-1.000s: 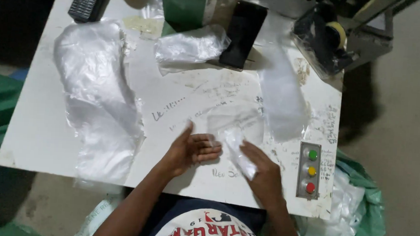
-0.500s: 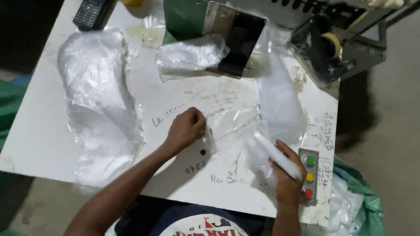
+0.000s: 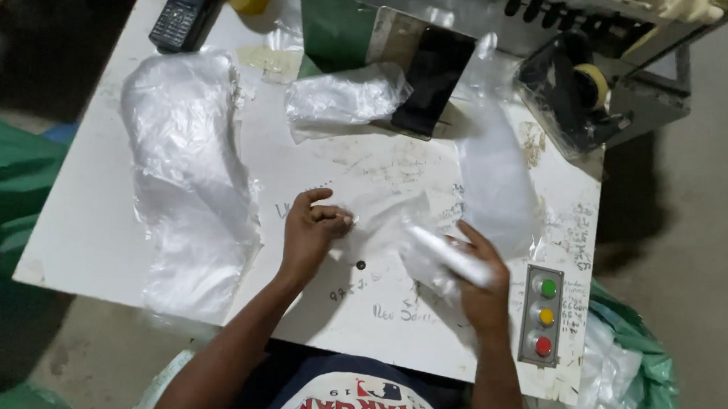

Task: Handling and organizing small plastic bags on a workbench in a factory setting.

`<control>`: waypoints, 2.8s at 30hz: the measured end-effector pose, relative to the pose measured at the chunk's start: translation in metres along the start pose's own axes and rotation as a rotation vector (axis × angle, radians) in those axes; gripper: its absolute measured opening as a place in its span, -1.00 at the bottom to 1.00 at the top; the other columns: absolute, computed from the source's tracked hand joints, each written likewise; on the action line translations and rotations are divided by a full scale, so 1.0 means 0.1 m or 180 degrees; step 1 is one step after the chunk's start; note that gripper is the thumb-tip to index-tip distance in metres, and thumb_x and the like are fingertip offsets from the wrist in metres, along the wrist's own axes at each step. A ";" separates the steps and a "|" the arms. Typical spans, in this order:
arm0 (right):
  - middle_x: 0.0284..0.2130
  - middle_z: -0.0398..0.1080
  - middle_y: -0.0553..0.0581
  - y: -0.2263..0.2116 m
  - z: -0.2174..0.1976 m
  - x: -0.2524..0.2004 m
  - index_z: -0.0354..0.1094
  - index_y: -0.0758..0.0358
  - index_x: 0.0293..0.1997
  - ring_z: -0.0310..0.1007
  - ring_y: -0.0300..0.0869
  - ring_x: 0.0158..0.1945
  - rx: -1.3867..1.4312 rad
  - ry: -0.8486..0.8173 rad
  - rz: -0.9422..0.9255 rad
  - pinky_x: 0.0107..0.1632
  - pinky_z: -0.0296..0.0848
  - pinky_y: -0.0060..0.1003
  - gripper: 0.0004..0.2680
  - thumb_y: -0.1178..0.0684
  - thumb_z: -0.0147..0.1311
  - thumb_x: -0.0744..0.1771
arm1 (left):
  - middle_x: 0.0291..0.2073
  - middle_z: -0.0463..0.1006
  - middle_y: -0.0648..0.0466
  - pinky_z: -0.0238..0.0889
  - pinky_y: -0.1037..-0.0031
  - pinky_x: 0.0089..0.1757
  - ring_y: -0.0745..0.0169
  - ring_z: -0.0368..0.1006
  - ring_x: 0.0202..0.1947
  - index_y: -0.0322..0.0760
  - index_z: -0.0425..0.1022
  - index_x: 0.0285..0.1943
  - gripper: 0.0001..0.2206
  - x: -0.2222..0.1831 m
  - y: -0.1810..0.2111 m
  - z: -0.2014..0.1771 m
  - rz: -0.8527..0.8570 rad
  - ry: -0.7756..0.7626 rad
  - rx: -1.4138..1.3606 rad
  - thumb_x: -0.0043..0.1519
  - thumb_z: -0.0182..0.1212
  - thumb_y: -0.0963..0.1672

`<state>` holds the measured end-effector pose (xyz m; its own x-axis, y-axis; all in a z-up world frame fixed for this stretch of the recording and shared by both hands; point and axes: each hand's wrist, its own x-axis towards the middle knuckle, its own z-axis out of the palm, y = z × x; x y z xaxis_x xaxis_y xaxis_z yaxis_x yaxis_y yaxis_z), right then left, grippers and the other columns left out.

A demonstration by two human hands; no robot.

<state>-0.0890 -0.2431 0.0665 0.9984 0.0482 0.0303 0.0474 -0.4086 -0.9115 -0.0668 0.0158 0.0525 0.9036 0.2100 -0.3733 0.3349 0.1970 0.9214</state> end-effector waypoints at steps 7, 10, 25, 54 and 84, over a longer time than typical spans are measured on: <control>-0.03 0.56 0.36 0.32 0.45 -0.12 0.53 0.37 0.01 0.56 0.03 0.04 0.0771 -0.0231 -0.0667 0.12 0.49 -0.13 -0.74 0.24 0.26 0.23 | -0.35 0.59 -0.04 0.46 0.56 -0.38 0.27 0.56 -0.39 -0.46 0.46 0.04 -0.61 0.13 -0.74 0.20 -0.0235 -0.0697 -0.1441 0.08 0.47 -0.17; -0.06 0.54 0.41 0.61 0.39 -0.08 0.50 0.48 -0.03 0.56 0.05 0.02 0.1575 -0.0282 -0.0319 0.05 0.55 -0.01 -0.72 0.29 0.30 0.19 | -0.36 0.59 -0.02 0.45 0.50 -0.45 0.21 0.56 -0.40 -0.36 0.41 -0.22 -0.73 0.10 -0.76 0.21 0.0411 -0.0882 -0.1073 0.08 0.48 -0.20; -0.15 0.47 0.26 0.20 0.57 0.10 0.50 0.36 0.02 0.48 -0.04 0.01 0.1694 0.1490 0.0107 0.11 0.48 -0.12 -0.76 0.33 0.20 0.26 | -0.17 0.42 -0.03 0.50 0.45 -0.33 0.05 0.51 -0.29 -0.31 0.49 -0.06 -0.85 0.13 -0.69 0.66 0.3700 0.0195 0.1532 0.21 0.24 -0.26; -0.66 0.38 0.15 0.35 1.33 0.54 0.43 0.20 -0.39 0.42 -0.16 -0.58 0.3550 -0.0915 0.2911 -0.40 0.29 -0.32 -0.78 -0.10 0.08 0.37 | 0.18 0.52 -0.16 0.13 0.12 0.21 -0.15 0.40 0.25 -0.19 0.44 0.36 -0.59 -0.02 0.11 -0.30 0.2774 -0.0928 0.2606 0.48 -0.19 0.00; 0.08 0.47 0.21 1.64 -0.29 1.48 0.28 0.09 0.39 0.47 0.05 0.12 -0.0274 0.0190 -0.0119 0.22 0.39 -0.06 -0.65 0.15 -0.21 0.41 | 0.46 0.22 -0.33 -0.15 0.00 0.40 -0.31 0.08 0.48 -0.49 0.23 0.49 -0.47 0.62 -0.73 -0.30 0.2669 0.0706 0.3914 0.35 -0.06 -0.09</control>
<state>0.0675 -0.3291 -0.0671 0.9958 0.0116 0.0905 0.0848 -0.4843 -0.8708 -0.0437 0.0435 -0.0413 0.9214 0.0101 0.3885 -0.1336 -0.9305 0.3411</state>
